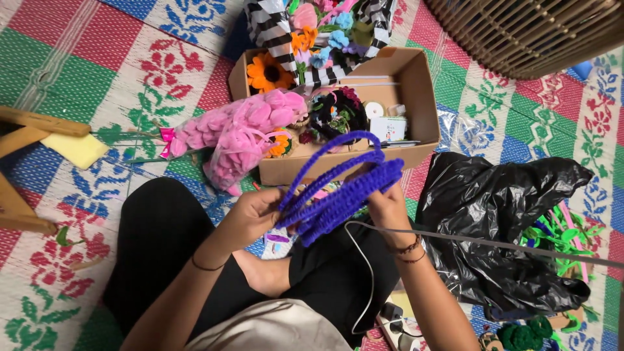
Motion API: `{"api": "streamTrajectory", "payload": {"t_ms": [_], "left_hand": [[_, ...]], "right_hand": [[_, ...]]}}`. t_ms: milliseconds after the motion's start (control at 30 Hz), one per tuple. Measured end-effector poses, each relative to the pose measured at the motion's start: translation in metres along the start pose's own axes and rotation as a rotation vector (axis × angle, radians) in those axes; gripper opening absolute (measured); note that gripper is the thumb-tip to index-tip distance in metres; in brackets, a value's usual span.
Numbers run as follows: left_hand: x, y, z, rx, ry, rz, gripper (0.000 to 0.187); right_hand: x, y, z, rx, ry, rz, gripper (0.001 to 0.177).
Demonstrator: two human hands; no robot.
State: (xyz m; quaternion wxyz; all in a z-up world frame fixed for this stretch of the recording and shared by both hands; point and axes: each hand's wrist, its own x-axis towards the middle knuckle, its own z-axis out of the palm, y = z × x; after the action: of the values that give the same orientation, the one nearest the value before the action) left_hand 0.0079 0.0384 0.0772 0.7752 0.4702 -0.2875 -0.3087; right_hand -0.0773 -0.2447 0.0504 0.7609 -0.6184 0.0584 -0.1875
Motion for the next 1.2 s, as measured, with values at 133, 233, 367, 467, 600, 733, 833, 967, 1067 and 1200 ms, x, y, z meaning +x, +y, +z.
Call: {"api": "streamTrajectory", "payload": {"t_ms": [133,233,367,467,600,733,833,967,1067,1200], "left_hand": [[-0.008,-0.011,0.001,-0.119,0.047,-0.096,0.013],[-0.006,0.004,0.005,-0.259,-0.061,-0.108,0.043],[-0.007,0.005,0.002,-0.165,-0.198,-0.046,0.057],[-0.009,0.01,0.014,0.003,-0.166,-0.074,0.059],[-0.006,0.025,0.042,0.271,-0.065,-0.034,0.077],[-0.005,0.023,0.043,0.484,0.016,-0.045,0.04],[0.0,0.024,0.045,0.337,0.042,-0.07,0.018],[0.001,0.021,0.043,0.109,-0.022,-0.089,0.017],[-0.003,0.012,0.037,-0.061,-0.054,-0.121,0.021],[-0.005,-0.006,0.022,-0.064,0.064,-0.156,0.031]], "right_hand": [[-0.002,-0.025,0.013,-0.161,-0.048,-0.046,0.022],[-0.002,-0.013,-0.004,-0.068,0.01,-0.021,0.023],[-0.001,-0.037,0.008,-0.453,-0.048,-0.099,0.026],[-0.003,-0.05,0.022,-0.784,-0.095,-0.162,0.034],[-0.006,-0.047,0.032,-1.007,-0.114,-0.277,0.037],[-0.001,-0.06,0.041,-1.07,-0.157,-0.396,0.033],[0.005,-0.065,0.049,-1.052,-0.204,-0.495,0.031],[0.01,-0.057,0.053,-0.94,-0.327,-0.425,0.03],[0.012,-0.048,0.053,-0.91,-0.292,-0.366,0.02],[0.016,-0.034,0.053,-0.883,-0.248,-0.278,0.027]]}}
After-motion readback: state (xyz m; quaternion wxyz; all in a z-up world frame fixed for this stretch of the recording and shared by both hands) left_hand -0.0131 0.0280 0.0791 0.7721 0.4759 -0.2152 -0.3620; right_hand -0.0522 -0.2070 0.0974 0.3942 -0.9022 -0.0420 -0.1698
